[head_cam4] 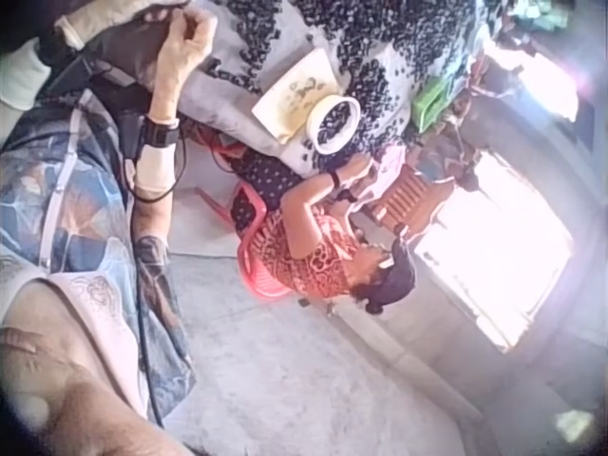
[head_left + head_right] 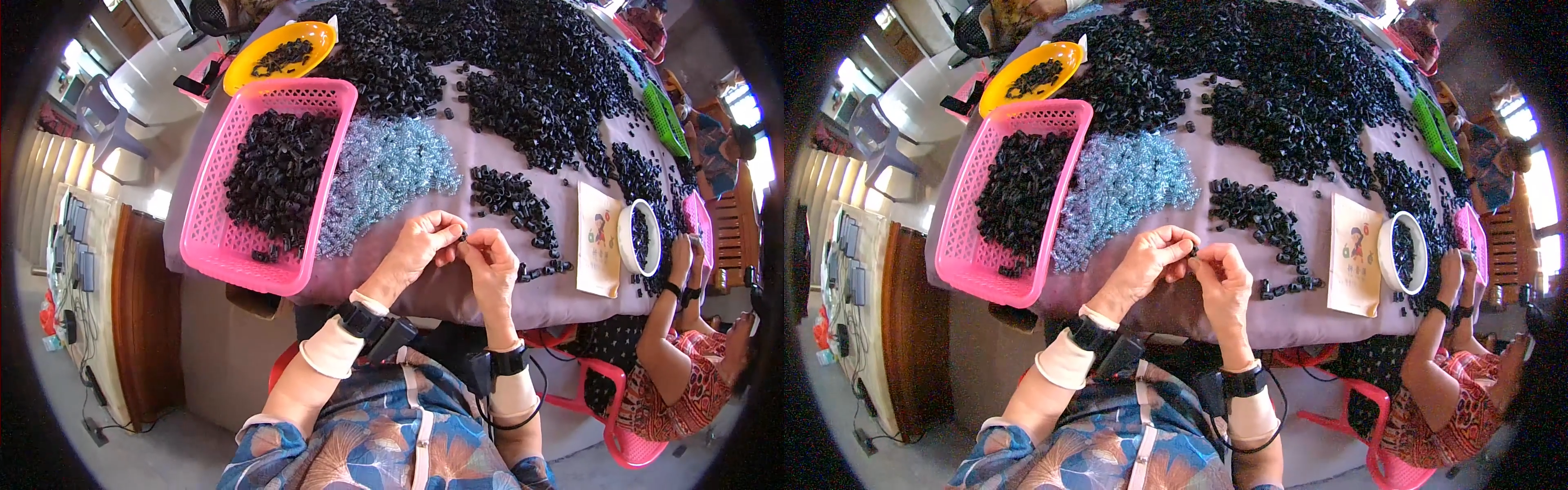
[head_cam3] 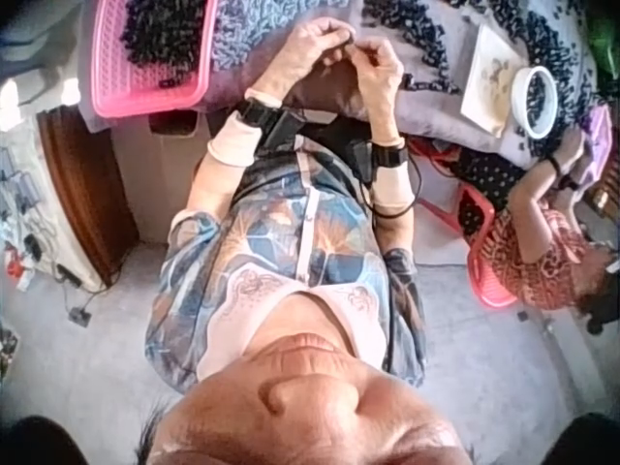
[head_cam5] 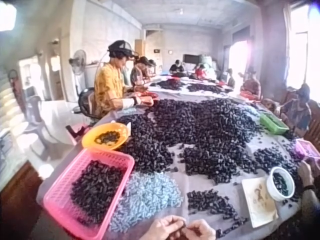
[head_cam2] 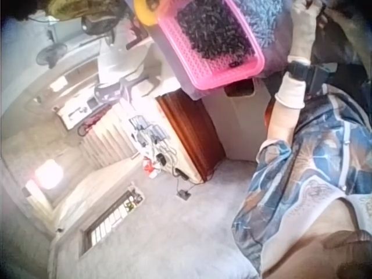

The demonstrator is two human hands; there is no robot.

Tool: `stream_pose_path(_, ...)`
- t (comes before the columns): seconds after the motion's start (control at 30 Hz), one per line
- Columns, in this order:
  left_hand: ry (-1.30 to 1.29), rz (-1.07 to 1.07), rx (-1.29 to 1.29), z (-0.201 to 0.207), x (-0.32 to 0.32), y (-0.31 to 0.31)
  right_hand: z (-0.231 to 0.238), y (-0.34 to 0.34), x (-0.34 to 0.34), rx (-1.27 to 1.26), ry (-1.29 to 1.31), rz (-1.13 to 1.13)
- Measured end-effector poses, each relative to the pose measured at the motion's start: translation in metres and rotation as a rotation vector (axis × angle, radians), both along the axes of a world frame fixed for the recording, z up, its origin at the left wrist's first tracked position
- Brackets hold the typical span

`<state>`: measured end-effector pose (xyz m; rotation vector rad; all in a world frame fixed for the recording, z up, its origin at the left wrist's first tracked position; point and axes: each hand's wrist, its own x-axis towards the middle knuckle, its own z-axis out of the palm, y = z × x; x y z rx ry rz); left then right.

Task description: The recorder is sorting small black plastic components on a table into a pink basket.

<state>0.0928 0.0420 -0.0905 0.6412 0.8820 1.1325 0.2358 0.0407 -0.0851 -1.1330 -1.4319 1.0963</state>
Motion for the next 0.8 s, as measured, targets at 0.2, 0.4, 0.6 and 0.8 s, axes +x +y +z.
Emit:
stream_pose_path(0.2, -0.018, -0.050, 0.025, -0.004, -0.004, 0.001, 0.013, 0.003, -0.003, -0.150, 0.023, 0.001)
stream_pose_path(0.4, 0.012, -0.073, 0.036, 0.000, -0.004, 0.001, 0.003, 0.005, 0.002, -0.136, 0.048, 0.030)
stream_pose_path(0.6, -0.033, -0.099, 0.018, -0.004, -0.006, 0.002, 0.005, 0.008, 0.005, -0.166, -0.017, 0.067)
stream_pose_path(0.8, -0.135, 0.024, -0.034, -0.004, -0.005, 0.000, 0.016, 0.010, 0.001, -0.215, 0.013, 0.086)
